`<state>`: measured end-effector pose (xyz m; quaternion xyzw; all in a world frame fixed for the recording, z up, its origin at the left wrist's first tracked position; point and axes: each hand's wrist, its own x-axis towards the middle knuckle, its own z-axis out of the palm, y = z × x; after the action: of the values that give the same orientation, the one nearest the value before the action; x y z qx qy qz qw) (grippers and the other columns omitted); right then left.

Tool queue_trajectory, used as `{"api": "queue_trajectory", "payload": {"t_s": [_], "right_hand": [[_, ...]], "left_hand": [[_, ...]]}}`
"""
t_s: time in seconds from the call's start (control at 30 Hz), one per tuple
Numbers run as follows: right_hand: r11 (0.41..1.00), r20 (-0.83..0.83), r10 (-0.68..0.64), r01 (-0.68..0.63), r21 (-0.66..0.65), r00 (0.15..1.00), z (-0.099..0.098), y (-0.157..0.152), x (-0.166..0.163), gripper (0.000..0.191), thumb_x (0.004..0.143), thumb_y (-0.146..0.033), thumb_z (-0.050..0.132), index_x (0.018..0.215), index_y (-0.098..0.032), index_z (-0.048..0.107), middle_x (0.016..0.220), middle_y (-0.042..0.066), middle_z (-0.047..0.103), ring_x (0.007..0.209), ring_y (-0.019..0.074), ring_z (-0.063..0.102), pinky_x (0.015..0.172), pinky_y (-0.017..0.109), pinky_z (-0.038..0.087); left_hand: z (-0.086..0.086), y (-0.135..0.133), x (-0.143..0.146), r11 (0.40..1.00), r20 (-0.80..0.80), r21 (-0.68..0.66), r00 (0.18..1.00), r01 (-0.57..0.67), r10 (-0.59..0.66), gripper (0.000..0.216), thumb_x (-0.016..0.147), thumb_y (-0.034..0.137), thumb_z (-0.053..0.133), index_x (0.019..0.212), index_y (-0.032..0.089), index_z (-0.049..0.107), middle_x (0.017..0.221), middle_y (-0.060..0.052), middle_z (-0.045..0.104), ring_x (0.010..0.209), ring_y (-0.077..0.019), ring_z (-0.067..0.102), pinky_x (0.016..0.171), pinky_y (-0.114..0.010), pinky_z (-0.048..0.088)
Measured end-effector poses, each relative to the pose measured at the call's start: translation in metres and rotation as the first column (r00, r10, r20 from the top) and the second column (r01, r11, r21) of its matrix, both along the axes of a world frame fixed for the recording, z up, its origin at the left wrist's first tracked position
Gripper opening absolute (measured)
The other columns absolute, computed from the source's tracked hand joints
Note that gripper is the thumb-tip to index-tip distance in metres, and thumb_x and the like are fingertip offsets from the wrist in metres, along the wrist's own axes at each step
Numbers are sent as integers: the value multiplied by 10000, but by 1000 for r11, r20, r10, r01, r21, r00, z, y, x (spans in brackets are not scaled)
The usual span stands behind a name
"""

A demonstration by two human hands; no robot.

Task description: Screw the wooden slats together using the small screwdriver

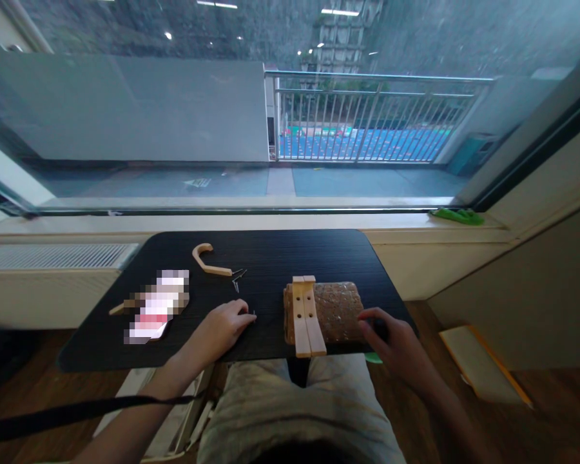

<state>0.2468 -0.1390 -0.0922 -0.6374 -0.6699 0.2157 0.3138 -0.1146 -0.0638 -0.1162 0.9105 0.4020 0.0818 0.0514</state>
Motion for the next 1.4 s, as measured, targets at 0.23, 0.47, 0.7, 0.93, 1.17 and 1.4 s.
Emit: {"api": "queue_trajectory", "payload": {"t_s": [0.23, 0.47, 0.7, 0.93, 1.17, 1.4], "right_hand": [[1000, -15, -6, 6, -18, 1000, -2, 1, 0, 311, 885, -473, 491, 932, -204, 642, 532, -29, 564, 444, 137, 502, 453, 240, 348], [999, -19, -44, 44, -14, 999, 0, -1, 2, 355, 904, -500, 457, 895, -202, 649, 563, -12, 590, 466, 145, 512, 474, 250, 364], [997, -81, -71, 70, -15, 994, -2, -3, 5, 355, 905, -505, 479, 885, -200, 659, 632, 14, 646, 524, 159, 564, 505, 257, 415], [997, -176, -56, 46, -60, 983, -3, -1, 9, 347, 906, -502, 488, 878, -201, 658, 560, -17, 574, 477, 135, 501, 444, 238, 379], [994, -348, -69, 34, -107, 935, 5, 6, 5, 385, 921, -549, 484, 908, -194, 631, 525, -19, 577, 473, 136, 528, 456, 235, 415], [982, -585, -143, 42, -183, 798, 14, 21, -4, 451, 868, -672, 518, 871, -222, 554, 568, -18, 601, 376, 94, 429, 328, 193, 309]], "left_hand": [[10, 5, 14, 1000, -70, 3, 998, 5, -5, 245, 937, 126, 494, 910, 175, 732, 930, -76, 648, 788, -190, 630, 697, -289, 477], [11, 16, 27, 987, -250, 53, 959, 151, -133, 203, 903, 65, 539, 816, 144, 703, 820, -80, 653, 745, -203, 627, 666, -302, 478], [12, 17, 28, 999, 96, -53, 995, 7, -2, 159, 903, 152, 532, 889, 154, 691, 858, -64, 720, 767, -193, 670, 734, -313, 530], [19, 7, 54, 930, 657, -326, 667, -168, 351, 226, 877, 294, 570, 960, 170, 740, 821, -45, 744, 705, -158, 678, 671, -270, 547], [23, 0, 80, 861, 696, -497, 543, -109, 470, 140, 821, 288, 669, 854, 177, 747, 824, -38, 767, 737, -169, 692, 687, -275, 562], [9, -2, 102, 989, 765, -142, 628, -52, 143, 103, 897, 232, 649, 863, 189, 736, 779, -34, 742, 705, -149, 684, 695, -267, 572]]}}
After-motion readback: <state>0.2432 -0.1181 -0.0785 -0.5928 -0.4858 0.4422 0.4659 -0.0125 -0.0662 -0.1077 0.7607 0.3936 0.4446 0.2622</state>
